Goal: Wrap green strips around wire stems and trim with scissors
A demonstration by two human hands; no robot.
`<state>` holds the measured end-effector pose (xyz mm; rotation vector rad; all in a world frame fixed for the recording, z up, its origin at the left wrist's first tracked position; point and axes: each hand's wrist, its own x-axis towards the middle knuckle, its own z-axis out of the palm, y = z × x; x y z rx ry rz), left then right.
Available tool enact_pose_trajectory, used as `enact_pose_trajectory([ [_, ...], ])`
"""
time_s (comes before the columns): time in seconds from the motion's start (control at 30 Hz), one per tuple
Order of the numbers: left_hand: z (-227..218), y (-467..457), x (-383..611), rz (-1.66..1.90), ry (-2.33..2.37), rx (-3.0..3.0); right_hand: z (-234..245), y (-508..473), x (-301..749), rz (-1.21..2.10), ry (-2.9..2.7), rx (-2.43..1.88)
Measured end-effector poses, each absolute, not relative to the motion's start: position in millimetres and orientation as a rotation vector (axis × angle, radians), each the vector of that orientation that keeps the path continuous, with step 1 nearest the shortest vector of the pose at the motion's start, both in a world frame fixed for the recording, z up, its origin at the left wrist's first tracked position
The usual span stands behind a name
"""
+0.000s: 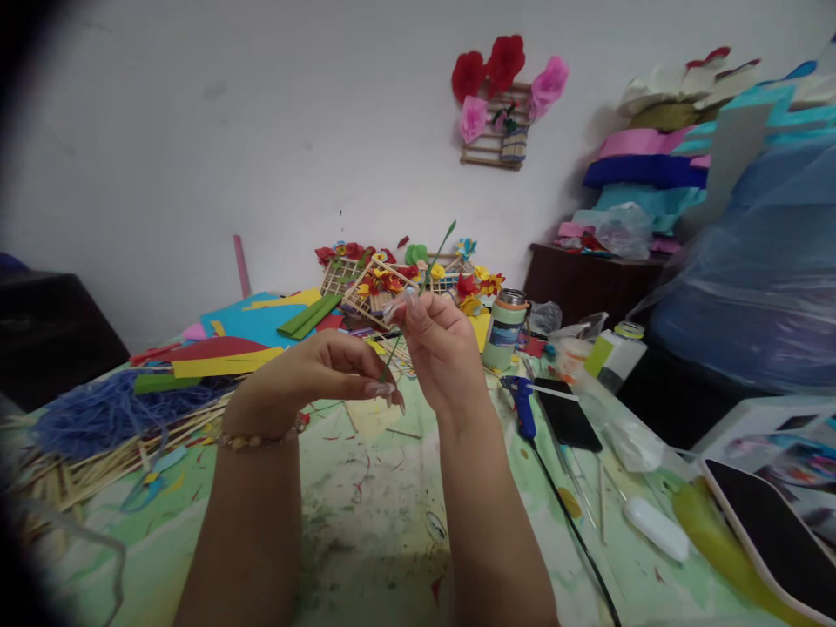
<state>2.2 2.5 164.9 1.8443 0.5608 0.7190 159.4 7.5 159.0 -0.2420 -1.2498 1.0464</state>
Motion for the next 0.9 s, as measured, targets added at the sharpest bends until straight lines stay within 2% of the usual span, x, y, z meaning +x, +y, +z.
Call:
enact_pose_trajectory([
  [0.23, 166, 7, -16, 0.62, 0.561, 1.901, 159, 8, 164, 1.054, -1.265, -0.248],
  [0.3, 164, 9, -16, 0.747, 0.616, 1.871, 158, 9, 165, 1.068, -1.294, -0.277],
  [0.47, 163, 10, -1, 1.475, 0.702, 1.698, 154, 14, 164, 1.188, -1.435, -0.382],
  [0.53, 164, 9, 6, 1.659, 0.692, 1.663, 152, 16, 162, 1.21, -1.504, -0.432],
  [0.77, 164, 4, 20, 1.952, 0.692, 1.601, 149, 15, 151, 1.279, -1.606, -0.472],
  [0.9, 164, 3, 21, 1.886, 0.699, 1.524, 150, 11, 145, 1.302, -1.633, -0.469],
])
